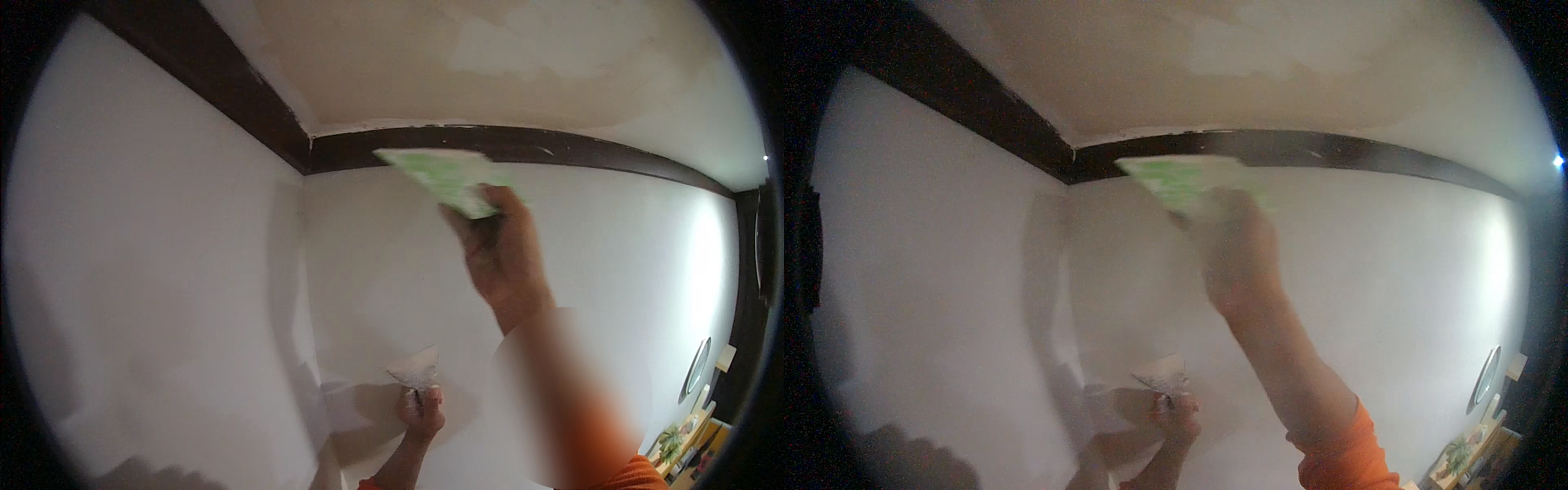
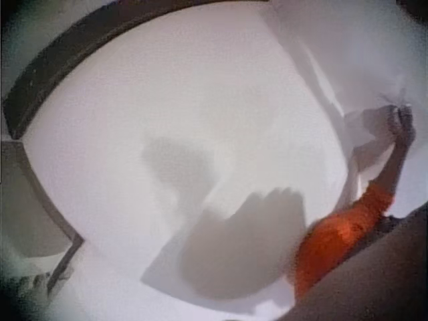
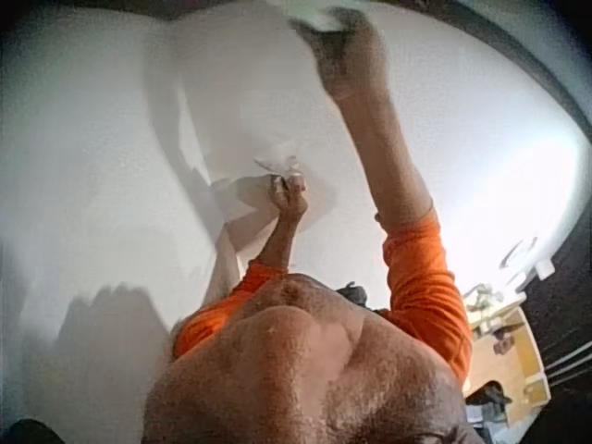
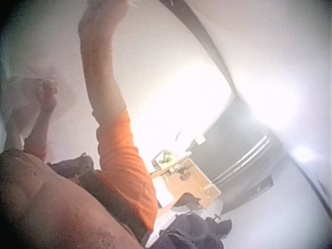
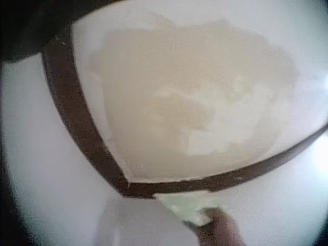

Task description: The person applies plaster to the ceiling using a green trowel and a metal scraper. They repeatedly scoop plaster from the trowel and spread it along the ceiling edge near a dark wooden beam, smoothing the surface in continuous strokes.

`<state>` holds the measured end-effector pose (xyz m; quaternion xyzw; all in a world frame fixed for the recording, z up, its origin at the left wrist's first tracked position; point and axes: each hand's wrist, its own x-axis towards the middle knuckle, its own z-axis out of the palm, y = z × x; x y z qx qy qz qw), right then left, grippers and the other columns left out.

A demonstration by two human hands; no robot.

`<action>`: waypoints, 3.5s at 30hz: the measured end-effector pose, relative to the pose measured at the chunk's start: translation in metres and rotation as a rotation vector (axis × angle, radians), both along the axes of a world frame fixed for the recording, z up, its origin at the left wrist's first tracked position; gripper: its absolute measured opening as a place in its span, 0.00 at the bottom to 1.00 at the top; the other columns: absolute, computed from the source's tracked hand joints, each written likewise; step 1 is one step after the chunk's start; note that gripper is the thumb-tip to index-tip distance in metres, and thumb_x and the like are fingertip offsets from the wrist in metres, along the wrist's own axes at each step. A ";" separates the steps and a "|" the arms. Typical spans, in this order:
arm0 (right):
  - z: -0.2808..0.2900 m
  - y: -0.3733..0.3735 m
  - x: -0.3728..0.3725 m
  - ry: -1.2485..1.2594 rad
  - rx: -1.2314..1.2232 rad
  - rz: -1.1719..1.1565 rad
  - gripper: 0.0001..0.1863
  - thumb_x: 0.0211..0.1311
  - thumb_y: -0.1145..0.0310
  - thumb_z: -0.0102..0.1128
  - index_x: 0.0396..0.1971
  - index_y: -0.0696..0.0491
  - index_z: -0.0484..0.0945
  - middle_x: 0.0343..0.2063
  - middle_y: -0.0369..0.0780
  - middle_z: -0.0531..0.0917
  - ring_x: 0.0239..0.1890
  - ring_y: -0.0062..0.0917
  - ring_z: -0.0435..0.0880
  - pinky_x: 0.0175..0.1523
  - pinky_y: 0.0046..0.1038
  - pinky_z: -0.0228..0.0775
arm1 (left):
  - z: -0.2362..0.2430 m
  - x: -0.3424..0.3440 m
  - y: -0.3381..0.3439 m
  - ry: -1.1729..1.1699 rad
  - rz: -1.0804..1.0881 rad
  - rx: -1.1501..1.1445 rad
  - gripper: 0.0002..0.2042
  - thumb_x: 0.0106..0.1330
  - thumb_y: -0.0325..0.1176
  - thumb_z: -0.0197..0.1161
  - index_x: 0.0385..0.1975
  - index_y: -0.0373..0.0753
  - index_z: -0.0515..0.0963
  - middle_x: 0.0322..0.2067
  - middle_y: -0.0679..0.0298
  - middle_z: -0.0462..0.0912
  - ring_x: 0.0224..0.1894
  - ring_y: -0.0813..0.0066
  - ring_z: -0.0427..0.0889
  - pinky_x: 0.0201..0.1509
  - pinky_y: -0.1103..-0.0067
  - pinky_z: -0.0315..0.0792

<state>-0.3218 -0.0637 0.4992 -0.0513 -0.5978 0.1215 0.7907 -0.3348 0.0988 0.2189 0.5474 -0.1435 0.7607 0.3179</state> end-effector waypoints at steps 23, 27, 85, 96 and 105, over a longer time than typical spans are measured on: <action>0.083 -0.109 -0.123 -0.239 0.686 -1.379 0.22 0.72 0.53 0.52 0.47 0.59 0.72 0.39 0.44 0.78 0.40 0.33 0.79 0.49 0.29 0.73 | -0.019 0.024 0.068 -0.062 0.928 0.371 0.11 0.66 0.33 0.62 0.40 0.33 0.72 0.20 0.70 0.74 0.21 0.84 0.70 0.20 0.81 0.65; 0.014 -0.169 -0.070 -0.265 0.282 -1.151 0.28 0.75 0.66 0.39 0.68 0.60 0.45 0.65 0.54 0.52 0.68 0.42 0.59 0.72 0.40 0.58 | -0.018 0.031 0.057 0.015 0.790 0.334 0.10 0.66 0.32 0.61 0.40 0.33 0.72 0.22 0.68 0.73 0.22 0.82 0.71 0.21 0.80 0.65; 0.102 -0.093 -0.056 -0.244 1.702 -2.294 0.28 0.52 0.57 0.66 0.57 0.31 0.80 0.46 0.27 0.79 0.39 0.19 0.76 0.37 0.23 0.68 | 0.006 0.002 0.029 0.086 0.685 0.259 0.11 0.67 0.33 0.63 0.39 0.31 0.73 0.19 0.71 0.73 0.19 0.86 0.67 0.21 0.82 0.63; 0.172 -0.094 -0.050 -0.694 2.019 -2.548 0.30 0.57 0.54 0.62 0.63 0.29 0.73 0.56 0.24 0.71 0.51 0.19 0.69 0.46 0.27 0.69 | 0.012 0.000 0.001 0.136 -0.005 0.037 0.11 0.67 0.35 0.64 0.34 0.32 0.73 0.18 0.71 0.72 0.20 0.87 0.66 0.22 0.83 0.62; 0.113 -0.105 0.007 -0.821 1.779 -2.472 0.30 0.52 0.51 0.65 0.59 0.32 0.78 0.57 0.25 0.73 0.52 0.21 0.69 0.46 0.28 0.69 | 0.013 -0.004 -0.001 0.098 0.308 0.075 0.11 0.67 0.34 0.64 0.35 0.32 0.74 0.18 0.71 0.73 0.19 0.87 0.66 0.21 0.83 0.62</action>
